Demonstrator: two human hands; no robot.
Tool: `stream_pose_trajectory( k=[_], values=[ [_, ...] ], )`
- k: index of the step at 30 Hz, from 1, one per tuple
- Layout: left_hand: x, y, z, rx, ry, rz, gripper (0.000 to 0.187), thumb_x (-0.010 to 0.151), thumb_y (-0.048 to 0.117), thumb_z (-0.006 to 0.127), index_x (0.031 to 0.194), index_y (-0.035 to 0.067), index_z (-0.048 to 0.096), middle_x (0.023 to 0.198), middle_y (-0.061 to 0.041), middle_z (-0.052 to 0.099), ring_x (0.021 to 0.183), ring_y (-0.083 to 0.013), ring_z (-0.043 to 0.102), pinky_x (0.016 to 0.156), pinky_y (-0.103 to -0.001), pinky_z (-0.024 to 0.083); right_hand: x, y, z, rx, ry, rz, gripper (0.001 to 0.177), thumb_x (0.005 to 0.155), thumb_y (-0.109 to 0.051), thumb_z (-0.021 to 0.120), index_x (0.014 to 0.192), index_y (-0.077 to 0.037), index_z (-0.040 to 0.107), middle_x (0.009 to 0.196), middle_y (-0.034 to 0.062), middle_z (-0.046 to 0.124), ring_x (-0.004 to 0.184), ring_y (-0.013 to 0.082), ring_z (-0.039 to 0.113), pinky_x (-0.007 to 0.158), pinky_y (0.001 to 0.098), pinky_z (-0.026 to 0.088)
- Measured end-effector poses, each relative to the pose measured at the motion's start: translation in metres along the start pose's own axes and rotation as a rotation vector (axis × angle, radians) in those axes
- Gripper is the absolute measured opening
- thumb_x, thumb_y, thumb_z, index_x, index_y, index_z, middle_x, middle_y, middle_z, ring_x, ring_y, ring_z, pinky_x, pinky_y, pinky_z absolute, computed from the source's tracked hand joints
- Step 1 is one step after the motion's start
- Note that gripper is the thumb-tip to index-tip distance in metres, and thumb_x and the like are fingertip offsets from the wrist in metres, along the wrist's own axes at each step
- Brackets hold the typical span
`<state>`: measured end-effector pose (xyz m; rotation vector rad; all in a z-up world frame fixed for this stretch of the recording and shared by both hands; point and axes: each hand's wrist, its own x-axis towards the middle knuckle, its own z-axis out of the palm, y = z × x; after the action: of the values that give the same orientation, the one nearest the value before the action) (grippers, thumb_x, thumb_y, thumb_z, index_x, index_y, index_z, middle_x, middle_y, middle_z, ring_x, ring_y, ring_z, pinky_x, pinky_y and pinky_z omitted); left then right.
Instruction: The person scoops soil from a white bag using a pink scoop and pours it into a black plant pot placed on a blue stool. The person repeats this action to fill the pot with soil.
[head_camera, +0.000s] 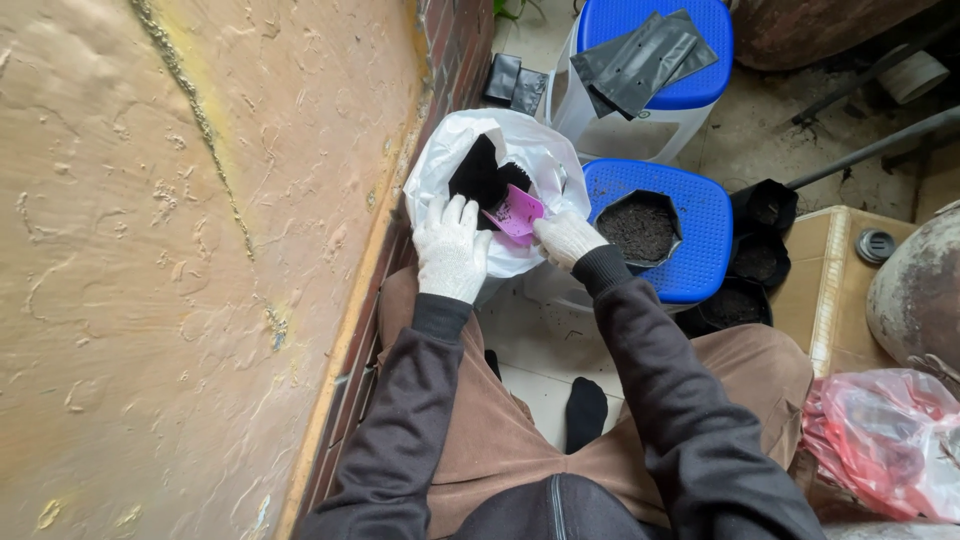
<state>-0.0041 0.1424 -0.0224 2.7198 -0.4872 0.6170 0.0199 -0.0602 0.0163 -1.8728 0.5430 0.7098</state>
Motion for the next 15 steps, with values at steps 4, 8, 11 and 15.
stream_pose_trajectory(
  k=[4, 8, 11, 15],
  values=[
    [0.002, 0.000, -0.005, 0.000, -0.006, -0.005, 0.049, 0.087, 0.037, 0.074, 0.125, 0.008, 0.064, 0.122, -0.012, 0.065, 0.123, -0.0362, 0.057, 0.091, -0.046, 0.056, 0.059, 0.024, 0.012, -0.132, 0.007, -0.028, 0.026, 0.084, -0.028, 0.058, 0.074, -0.004, 0.065, 0.056, 0.0064, 0.053, 0.043, 0.0091, 0.046, 0.034, 0.0224, 0.034],
    [-0.001, 0.002, -0.005, 0.006, -0.023, -0.007, 0.047, 0.090, 0.038, 0.071, 0.126, 0.009, 0.063, 0.121, -0.011, 0.065, 0.122, -0.0352, 0.057, 0.091, -0.046, 0.056, 0.092, 0.038, 0.018, -0.335, 0.026, -0.069, 0.033, 0.084, -0.030, 0.059, 0.072, -0.001, 0.067, 0.055, 0.0120, 0.061, 0.045, 0.0168, 0.058, 0.036, 0.0322, 0.040],
    [0.004, 0.004, -0.010, 0.013, -0.036, -0.011, 0.046, 0.091, 0.040, 0.069, 0.125, 0.010, 0.063, 0.120, -0.010, 0.065, 0.120, -0.0339, 0.058, 0.089, -0.044, 0.057, 0.102, 0.032, 0.019, -0.333, 0.037, -0.081, 0.034, 0.084, -0.031, 0.059, 0.073, -0.001, 0.068, 0.057, 0.0134, 0.062, 0.049, 0.0184, 0.058, 0.040, 0.0335, 0.041],
    [0.002, 0.002, -0.010, -0.005, -0.041, -0.009, 0.045, 0.092, 0.039, 0.069, 0.125, 0.009, 0.063, 0.121, -0.012, 0.065, 0.122, -0.0358, 0.057, 0.091, -0.046, 0.056, 0.107, 0.034, 0.025, -0.327, 0.061, -0.104, 0.036, 0.084, -0.032, 0.059, 0.076, 0.001, 0.069, 0.062, 0.0160, 0.063, 0.056, 0.0214, 0.060, 0.047, 0.0358, 0.042]
  ],
)
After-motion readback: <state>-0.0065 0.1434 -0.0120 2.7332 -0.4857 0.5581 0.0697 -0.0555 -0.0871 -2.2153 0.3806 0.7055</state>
